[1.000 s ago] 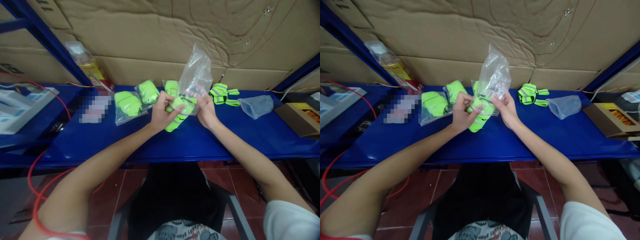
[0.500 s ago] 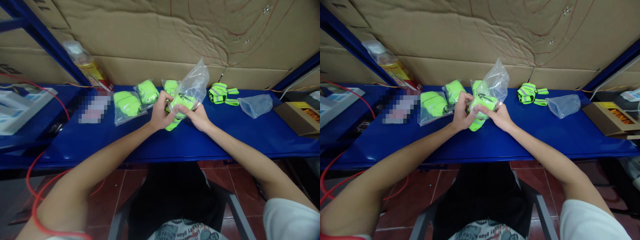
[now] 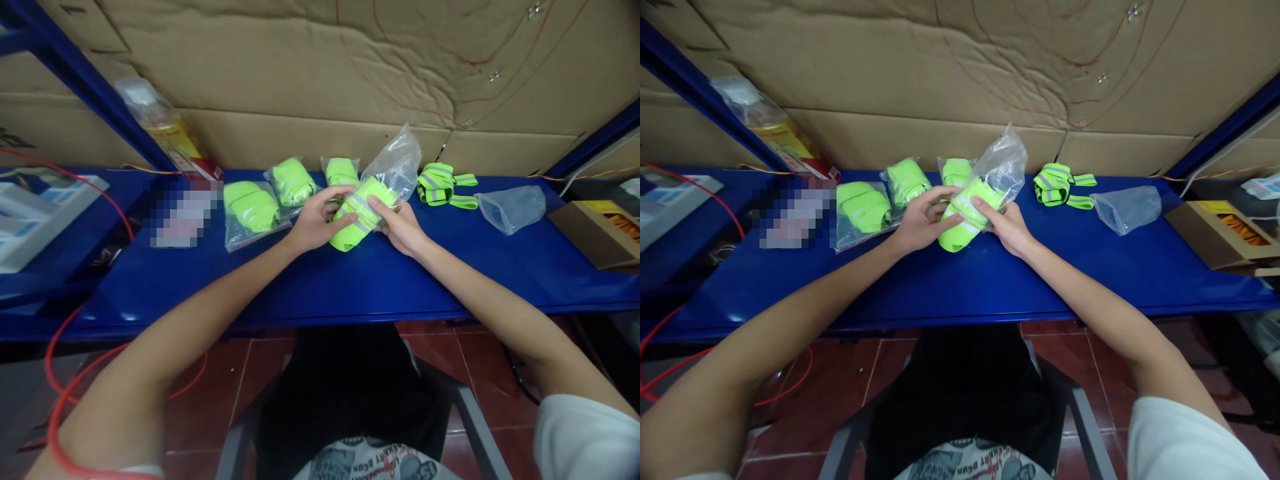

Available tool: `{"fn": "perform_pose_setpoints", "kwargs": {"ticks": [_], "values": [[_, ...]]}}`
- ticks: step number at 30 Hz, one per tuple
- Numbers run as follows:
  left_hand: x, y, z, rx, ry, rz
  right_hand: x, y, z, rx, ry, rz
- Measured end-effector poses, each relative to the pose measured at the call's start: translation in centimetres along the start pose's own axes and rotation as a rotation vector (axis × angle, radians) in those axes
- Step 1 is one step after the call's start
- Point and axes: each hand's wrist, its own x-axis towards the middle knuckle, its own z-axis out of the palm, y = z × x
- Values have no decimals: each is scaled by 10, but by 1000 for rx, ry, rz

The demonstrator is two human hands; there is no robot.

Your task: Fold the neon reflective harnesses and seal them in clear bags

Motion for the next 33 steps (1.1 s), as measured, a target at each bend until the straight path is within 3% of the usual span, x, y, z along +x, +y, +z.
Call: {"fn": "perform_pose_setpoints", "kwargs": {"ticks": [6,9,11,16,29,33], "values": [[-3,0,10,7,247,-174,-4,6,6,10,-74,61],[-3,1,10,32,338,-194,-4,6,10,47,-49,52],[-2,0,8,-8,319,-175,-3,4,10,78,-2,32],[-1,6,9,-139,140,-122,4,-6,3,154,57,-5],[-6,24,25,110,324,73,-2,-3,7,274,-158,158],[-4,33,13,346,268,214,-1,-10,4,215,-154,158]]}}
